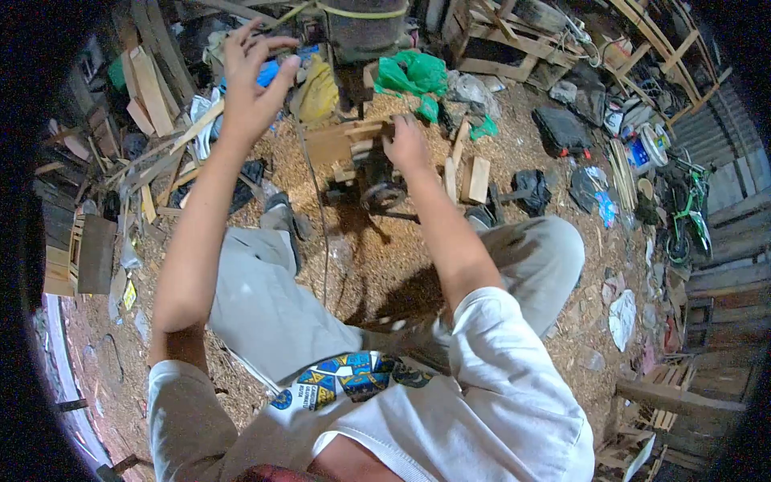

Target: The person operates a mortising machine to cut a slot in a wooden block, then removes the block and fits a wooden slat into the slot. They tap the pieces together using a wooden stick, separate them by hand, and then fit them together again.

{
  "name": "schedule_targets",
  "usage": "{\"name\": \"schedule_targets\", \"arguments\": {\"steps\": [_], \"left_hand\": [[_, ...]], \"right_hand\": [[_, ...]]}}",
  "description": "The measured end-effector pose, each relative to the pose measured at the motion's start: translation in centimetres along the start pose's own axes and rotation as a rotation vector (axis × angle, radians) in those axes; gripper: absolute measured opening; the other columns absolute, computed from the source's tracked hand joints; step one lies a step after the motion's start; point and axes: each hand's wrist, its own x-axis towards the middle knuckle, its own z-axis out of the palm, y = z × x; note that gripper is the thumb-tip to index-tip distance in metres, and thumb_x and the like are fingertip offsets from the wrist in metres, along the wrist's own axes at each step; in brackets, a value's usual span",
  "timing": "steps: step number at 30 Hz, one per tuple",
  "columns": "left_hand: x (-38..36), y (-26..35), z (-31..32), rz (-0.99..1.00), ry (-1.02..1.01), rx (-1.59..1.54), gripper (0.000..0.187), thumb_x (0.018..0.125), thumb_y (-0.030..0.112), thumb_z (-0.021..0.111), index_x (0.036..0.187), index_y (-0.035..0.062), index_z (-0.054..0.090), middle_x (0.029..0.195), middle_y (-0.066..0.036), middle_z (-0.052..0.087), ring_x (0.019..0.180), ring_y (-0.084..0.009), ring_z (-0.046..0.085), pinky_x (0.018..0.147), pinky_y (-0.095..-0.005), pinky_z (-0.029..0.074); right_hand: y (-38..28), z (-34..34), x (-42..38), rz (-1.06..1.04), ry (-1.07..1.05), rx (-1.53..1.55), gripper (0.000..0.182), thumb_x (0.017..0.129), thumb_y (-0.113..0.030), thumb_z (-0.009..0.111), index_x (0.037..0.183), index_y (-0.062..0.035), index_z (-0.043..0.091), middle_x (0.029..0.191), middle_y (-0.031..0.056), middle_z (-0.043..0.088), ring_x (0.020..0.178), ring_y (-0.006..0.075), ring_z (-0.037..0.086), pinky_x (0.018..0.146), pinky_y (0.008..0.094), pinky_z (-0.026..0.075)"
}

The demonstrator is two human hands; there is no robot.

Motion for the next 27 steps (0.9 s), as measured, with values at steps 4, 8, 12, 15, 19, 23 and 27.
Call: {"name": "schedule_targets", "arguments": {"steps": [4,8,12,15,19,23,27], "left_hand": [[-0.4,-0.3,0.6,-0.059,-0.016,-0.024,0.026,0.095,0.026,0.075,0.117,0.0123,0.075,0.151,-0.019,0.046,0.132,-0.038,0.051,0.113,-0.0494,0.041],[-0.4,-0.2,0.9,-0.124,-0.06,-0.063,0.021,0.094,0.028,0.075,0.112,0.0165,0.075,0.153,-0.02,0.044,0.132,-0.0392,0.047,0.113,-0.0508,0.038],[-0.5,-0.4,1.6,-0.122,-0.077,-0.04,0.021,0.095,0.029,0.074,0.112,0.0158,0.076,0.153,-0.022,0.044,0.134,-0.0402,0.046,0.115,-0.0508,0.036],[-0.4,-0.5,2.0,-0.127,-0.086,-0.033,0.022,0.095,0.029,0.074,0.112,0.0154,0.076,0.153,-0.023,0.044,0.137,-0.0415,0.044,0.116,-0.051,0.035],[0.1,0.1,2.5,-0.137,-0.112,-0.056,0.022,0.096,0.029,0.074,0.113,0.0155,0.076,0.154,-0.024,0.043,0.142,-0.0432,0.04,0.117,-0.0512,0.034],[0.0,0.8,3.1,-0.141,-0.116,-0.081,0.02,0.096,0.028,0.074,0.113,0.0179,0.076,0.155,-0.022,0.044,0.144,-0.042,0.039,0.117,-0.05,0.035],[0.3,1.4,3.0,-0.021,-0.071,-0.017,0.02,0.095,0.025,0.076,0.114,0.0179,0.076,0.148,-0.019,0.048,0.139,-0.0372,0.043,0.114,-0.0447,0.036]], "right_hand": [[3.0,3.0,6.0,-0.06,-0.406,-0.133,0.048,0.084,-0.014,0.075,0.129,-0.0033,0.065,0.127,0.0202,0.068,0.119,0.0406,0.065,0.099,0.0504,0.054],[6.9,5.0,8.8,-0.218,-0.671,-0.118,0.039,0.082,-0.016,0.077,0.118,-0.0024,0.07,0.112,0.0228,0.073,0.105,0.0425,0.07,0.091,0.0518,0.057],[8.0,-0.9,9.7,-0.363,-0.769,-0.095,0.043,0.082,-0.017,0.081,0.121,-0.0033,0.069,0.115,0.0211,0.072,0.107,0.0424,0.069,0.091,0.0512,0.056],[11.9,-5.1,9.5,-0.406,-0.576,-0.058,0.046,0.082,-0.017,0.084,0.124,-0.0049,0.069,0.111,0.021,0.074,0.106,0.041,0.07,0.092,0.0479,0.056],[13.6,-9.5,10.5,-0.281,-0.655,-0.149,0.047,0.081,-0.015,0.084,0.125,-0.0059,0.069,0.113,0.021,0.074,0.11,0.0402,0.069,0.095,0.0478,0.054],[17.7,-11.1,12.7,-0.218,-0.637,-0.295,0.044,0.083,-0.015,0.082,0.124,-0.006,0.07,0.114,0.0212,0.074,0.111,0.041,0.068,0.097,0.0488,0.054],[15.3,-16.8,13.5,-0.256,-0.717,-0.307,0.047,0.085,-0.015,0.08,0.128,-0.0033,0.065,0.122,0.022,0.07,0.118,0.0418,0.065,0.102,0.0478,0.052]]}}
